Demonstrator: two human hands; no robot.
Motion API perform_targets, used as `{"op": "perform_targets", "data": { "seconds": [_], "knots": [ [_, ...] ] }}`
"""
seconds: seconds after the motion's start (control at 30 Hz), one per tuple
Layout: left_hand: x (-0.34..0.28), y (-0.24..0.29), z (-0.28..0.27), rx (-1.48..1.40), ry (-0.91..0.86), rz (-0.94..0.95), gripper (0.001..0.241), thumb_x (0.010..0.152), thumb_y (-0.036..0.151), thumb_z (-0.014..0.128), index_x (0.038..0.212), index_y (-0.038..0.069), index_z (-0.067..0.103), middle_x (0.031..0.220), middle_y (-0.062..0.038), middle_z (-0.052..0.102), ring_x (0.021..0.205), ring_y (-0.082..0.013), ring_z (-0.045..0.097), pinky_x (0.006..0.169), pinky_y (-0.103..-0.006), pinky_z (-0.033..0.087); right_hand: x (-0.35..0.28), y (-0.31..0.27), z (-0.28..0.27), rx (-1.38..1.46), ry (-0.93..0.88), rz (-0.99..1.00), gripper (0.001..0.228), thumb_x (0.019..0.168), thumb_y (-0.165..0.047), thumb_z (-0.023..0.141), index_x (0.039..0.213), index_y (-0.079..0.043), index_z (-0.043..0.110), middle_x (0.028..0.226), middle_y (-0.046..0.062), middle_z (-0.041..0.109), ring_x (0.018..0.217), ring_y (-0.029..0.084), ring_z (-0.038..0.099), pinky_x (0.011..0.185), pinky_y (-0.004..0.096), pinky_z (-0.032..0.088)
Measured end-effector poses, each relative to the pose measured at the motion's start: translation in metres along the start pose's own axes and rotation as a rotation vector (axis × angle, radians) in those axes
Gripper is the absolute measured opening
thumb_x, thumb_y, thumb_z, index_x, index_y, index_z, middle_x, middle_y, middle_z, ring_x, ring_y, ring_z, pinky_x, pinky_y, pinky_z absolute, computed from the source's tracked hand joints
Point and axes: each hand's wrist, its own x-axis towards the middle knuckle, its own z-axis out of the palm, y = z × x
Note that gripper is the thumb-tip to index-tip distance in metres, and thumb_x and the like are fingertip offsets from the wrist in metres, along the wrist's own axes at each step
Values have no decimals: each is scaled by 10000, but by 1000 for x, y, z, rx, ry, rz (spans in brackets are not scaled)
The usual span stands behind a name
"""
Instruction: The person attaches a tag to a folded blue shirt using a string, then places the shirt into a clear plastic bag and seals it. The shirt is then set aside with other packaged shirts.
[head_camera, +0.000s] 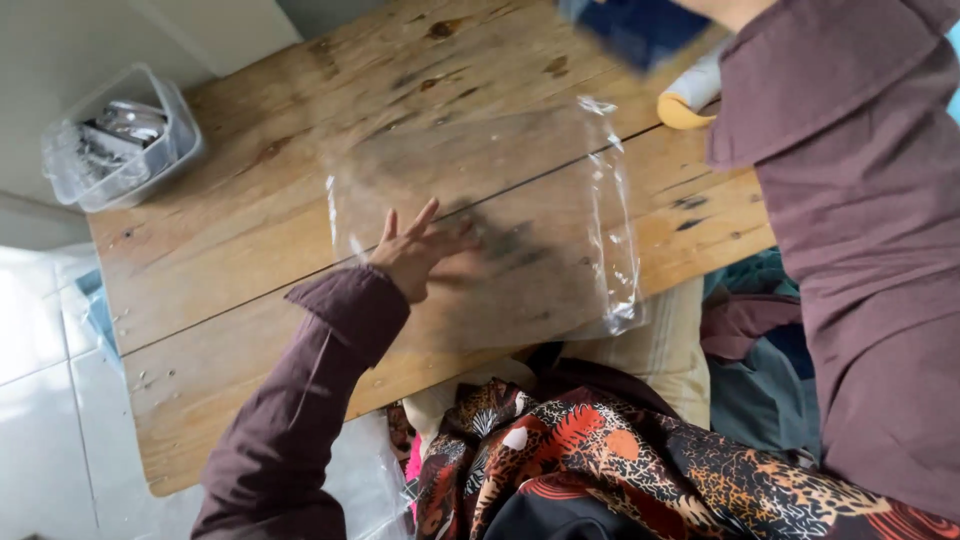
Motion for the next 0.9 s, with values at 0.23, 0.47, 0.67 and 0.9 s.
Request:
{"op": "perform_targets", "data": {
  "seconds": [0.23,0.47,0.67,0.9],
  "knots": [
    [55,-18,-17,-1397,842,-181,255,843,188,551,932,283,771,802,46,541,820,-130,531,751,-255,419,-34,-126,7,-292,301,-487,309,1041,-361,494,757,-239,490,767,-12,508,633,220,495,573,388,383],
    [27,-6,-6,-2100,804,-204,714,995,118,708,1598,199,334,1340,-198,574,1053,-353,737,855,-434,662,-113,-162,26,79,-110,-71,842,626,-994,564,901,-199,591,892,-24,599,885,216,613,781,379,465],
    [34,-9,1,-1797,779,-13,1002,929,-107,702,1650,321,154,1491,-76,502,1141,-221,678,842,-326,688,-127,-148,-18,54,-376,725,662,907,-738,623,1242,-167,631,1119,104,730,1049,379,724,855,512,577],
    [25,7,5,-1510,711,-65,881,905,-126,637,1608,321,351,1471,7,501,1121,-234,690,817,-288,679,-128,-140,-9,95,-506,897,724,858,-620,717,1420,-213,511,1064,42,753,1067,343,727,878,512,548]
  ]
}}
